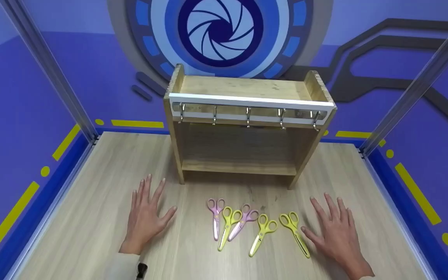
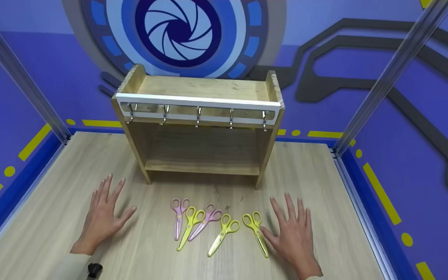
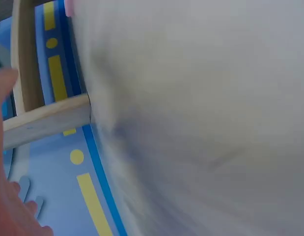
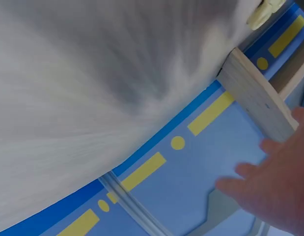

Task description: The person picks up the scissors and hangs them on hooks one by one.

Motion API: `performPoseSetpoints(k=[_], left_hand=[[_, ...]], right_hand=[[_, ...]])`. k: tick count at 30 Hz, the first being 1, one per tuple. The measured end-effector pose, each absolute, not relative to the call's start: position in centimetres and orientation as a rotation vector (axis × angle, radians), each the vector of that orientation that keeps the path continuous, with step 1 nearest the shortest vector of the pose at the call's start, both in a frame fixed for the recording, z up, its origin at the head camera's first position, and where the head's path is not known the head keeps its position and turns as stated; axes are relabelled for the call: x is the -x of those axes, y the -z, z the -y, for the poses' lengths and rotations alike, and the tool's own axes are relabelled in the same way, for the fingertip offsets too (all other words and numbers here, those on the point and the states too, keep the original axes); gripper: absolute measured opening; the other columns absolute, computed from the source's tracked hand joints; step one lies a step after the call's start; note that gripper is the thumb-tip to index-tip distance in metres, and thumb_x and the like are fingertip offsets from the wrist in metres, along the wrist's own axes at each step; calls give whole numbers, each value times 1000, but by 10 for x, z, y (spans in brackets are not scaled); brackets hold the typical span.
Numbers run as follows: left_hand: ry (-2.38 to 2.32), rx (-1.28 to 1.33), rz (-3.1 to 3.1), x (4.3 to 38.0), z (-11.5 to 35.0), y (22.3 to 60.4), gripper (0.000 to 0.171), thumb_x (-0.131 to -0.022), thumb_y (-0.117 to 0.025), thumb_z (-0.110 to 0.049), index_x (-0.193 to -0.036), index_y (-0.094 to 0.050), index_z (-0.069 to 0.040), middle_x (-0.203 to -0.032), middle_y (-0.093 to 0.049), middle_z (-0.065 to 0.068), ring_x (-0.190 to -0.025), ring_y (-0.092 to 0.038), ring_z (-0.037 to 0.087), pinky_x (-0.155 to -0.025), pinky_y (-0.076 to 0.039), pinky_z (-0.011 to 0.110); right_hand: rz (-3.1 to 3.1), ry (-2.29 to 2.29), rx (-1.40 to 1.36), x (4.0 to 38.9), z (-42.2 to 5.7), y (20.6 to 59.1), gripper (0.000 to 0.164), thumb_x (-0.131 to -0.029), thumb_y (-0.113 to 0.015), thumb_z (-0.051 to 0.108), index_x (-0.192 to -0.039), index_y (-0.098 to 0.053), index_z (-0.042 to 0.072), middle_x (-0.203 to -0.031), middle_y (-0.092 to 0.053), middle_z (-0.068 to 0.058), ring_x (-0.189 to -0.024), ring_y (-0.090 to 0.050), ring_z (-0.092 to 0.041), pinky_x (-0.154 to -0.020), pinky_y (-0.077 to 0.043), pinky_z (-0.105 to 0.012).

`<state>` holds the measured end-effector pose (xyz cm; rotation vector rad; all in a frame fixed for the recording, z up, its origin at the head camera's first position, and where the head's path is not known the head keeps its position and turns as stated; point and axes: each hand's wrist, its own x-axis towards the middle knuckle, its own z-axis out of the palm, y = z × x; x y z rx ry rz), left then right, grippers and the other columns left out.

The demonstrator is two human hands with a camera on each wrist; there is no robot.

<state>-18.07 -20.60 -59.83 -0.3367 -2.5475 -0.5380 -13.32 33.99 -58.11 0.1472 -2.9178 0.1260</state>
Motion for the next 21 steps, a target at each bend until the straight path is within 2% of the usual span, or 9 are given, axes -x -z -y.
performPoseSetpoints(k=[3, 6, 9, 11, 13, 16, 21], left_hand=[[664, 327, 2485, 190, 203, 591, 92, -85, -81, -40, -161, -36, -15, -167, -21, 24, -150, -26, 46, -113, -28, 71], [810, 315, 2448, 200, 199, 580, 94, -87, -82, -34, -162, -31, -11, -167, -19, 23, -150, -27, 46, -108, -38, 67], [962, 287, 2454, 212, 192, 568, 96, -91, -79, -33, -165, -22, -12, -169, -16, 19, -152, -25, 42, -108, -41, 64], [1061, 254, 2459, 221, 186, 563, 96, -94, -76, -34, -166, -17, -13, -170, -15, 16, -153, -23, 38, -111, -39, 62], [1170, 225, 2444, 231, 181, 559, 95, -96, -74, -35, -166, -14, -13, -170, -17, 14, -154, -23, 35, -117, -32, 59], [1324, 183, 2403, 244, 174, 556, 91, -98, -72, -32, -166, -14, -11, -170, -19, 12, -151, -29, 36, -118, -32, 57], [1512, 131, 2356, 259, 162, 553, 85, -100, -69, -27, -166, -17, -16, -169, -23, 10, -143, -41, 41, -115, -37, 57]], right_hand=[[3011, -176, -153, 136, -335, 575, 99, -80, -77, 65, -160, -33, 26, -163, -26, -23, -144, -26, -54, -108, -26, -78], [3084, -213, -182, 139, -330, 571, 99, -80, -78, 64, -160, -33, 26, -160, -31, -22, -136, -38, -52, -98, -38, -76], [3126, -251, -213, 138, -327, 567, 98, -80, -81, 61, -160, -35, 27, -152, -42, -22, -126, -49, -47, -90, -48, -70], [3154, -280, -224, 138, -324, 566, 96, -79, -83, 56, -159, -38, 26, -140, -51, -20, -115, -56, -41, -82, -53, -63], [3194, -317, -211, 137, -321, 565, 93, -79, -86, 51, -157, -42, 26, -126, -58, -15, -103, -58, -32, -74, -55, -54], [3252, -350, -183, 137, -316, 565, 85, -78, -88, 46, -150, -48, 25, -106, -59, -4, -88, -55, -21, -65, -53, -43], [3291, -405, -165, 132, -312, 567, 67, -78, -89, 41, -133, -56, 22, -87, -54, 4, -76, -51, -15, -58, -46, -37]])
